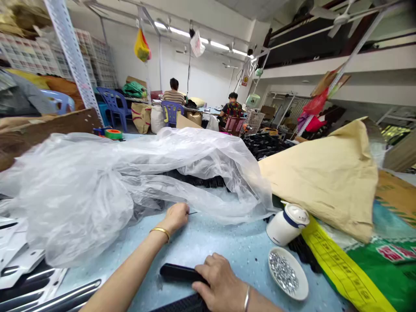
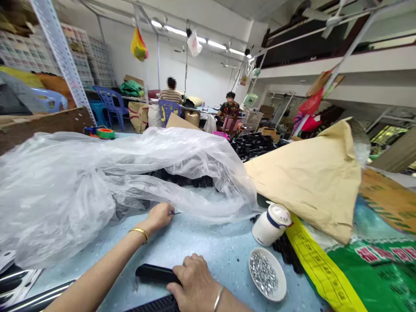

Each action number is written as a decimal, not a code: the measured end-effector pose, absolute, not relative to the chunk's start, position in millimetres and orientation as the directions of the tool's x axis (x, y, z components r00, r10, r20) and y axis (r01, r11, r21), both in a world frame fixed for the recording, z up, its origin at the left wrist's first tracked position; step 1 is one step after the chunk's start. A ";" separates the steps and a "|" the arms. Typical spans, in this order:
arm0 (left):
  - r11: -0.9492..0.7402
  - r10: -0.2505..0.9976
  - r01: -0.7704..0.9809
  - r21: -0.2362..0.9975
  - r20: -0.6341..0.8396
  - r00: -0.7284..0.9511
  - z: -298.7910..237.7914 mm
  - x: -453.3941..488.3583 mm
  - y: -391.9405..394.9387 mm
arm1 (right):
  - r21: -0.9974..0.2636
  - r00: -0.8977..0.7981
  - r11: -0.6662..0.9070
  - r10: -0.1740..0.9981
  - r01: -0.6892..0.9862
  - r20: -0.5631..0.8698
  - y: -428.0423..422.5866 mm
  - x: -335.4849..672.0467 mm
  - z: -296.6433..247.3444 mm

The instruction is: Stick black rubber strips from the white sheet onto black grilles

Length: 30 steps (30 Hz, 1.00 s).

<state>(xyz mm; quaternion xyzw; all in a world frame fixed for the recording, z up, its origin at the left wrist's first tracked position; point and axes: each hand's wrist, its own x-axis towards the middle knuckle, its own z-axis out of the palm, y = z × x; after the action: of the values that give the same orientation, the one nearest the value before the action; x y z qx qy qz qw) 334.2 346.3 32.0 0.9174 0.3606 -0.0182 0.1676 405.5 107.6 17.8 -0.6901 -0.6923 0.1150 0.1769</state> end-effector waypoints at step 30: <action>-0.686 0.655 0.243 0.686 0.437 0.617 75.8 248.8 122.6 | -0.590 0.832 -0.621 0.527 0.516 0.173 -109.1 592.0 29.9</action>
<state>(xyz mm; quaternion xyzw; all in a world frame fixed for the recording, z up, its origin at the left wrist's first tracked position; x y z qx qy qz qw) 248.8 122.6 75.8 0.8493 0.2641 0.3492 0.2950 592.0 -109.1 29.9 -0.9002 -0.2897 0.0087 0.3251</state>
